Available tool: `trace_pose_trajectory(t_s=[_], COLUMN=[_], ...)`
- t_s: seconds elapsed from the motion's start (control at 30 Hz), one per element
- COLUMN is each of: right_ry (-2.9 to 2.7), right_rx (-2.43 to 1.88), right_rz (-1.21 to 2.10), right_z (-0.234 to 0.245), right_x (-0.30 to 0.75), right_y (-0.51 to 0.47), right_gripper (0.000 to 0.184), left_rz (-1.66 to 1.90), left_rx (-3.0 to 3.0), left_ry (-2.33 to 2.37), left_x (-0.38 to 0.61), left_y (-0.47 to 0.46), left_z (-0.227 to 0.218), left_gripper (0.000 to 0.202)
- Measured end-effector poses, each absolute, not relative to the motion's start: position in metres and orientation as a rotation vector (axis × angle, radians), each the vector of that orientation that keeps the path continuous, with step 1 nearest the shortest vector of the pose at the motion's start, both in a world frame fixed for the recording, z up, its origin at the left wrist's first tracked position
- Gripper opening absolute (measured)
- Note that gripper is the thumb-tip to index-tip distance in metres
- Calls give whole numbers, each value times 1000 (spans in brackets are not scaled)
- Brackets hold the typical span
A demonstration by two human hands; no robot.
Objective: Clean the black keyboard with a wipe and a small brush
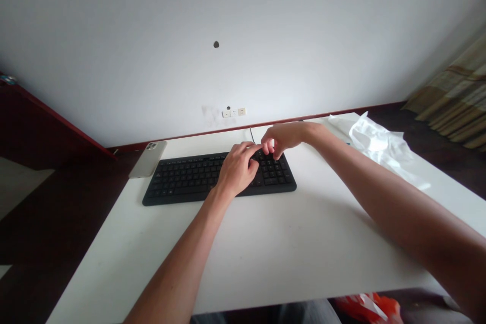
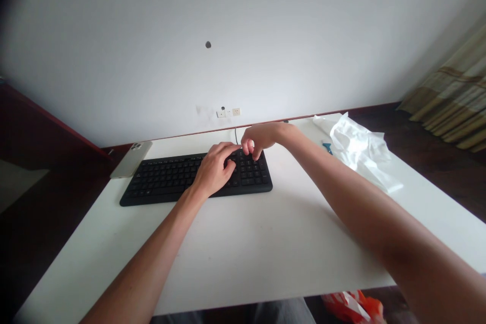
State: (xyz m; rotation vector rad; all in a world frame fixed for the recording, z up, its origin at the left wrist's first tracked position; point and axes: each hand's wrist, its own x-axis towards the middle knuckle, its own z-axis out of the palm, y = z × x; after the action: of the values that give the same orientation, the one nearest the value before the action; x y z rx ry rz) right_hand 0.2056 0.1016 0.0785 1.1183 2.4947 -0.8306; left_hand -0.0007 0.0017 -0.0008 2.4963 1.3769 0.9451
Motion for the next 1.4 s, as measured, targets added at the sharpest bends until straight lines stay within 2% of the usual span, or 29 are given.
trace_pose_trajectory(t_s=[0.7, 0.97, 1.4], right_ry=[2503, 2476, 2446], right_rx=[1067, 1036, 1081], right_rz=[-947, -1020, -953], right_z=[72, 74, 74], right_x=[212, 212, 216], right_y=[109, 109, 111], right_gripper=[28, 35, 33], left_rz=[926, 935, 938], left_rx=[2500, 2518, 2545], left_ry=[1375, 1363, 1360], left_x=[-2, -2, -3], left_y=[3, 4, 6], left_z=[-5, -7, -10], left_gripper=[51, 51, 52])
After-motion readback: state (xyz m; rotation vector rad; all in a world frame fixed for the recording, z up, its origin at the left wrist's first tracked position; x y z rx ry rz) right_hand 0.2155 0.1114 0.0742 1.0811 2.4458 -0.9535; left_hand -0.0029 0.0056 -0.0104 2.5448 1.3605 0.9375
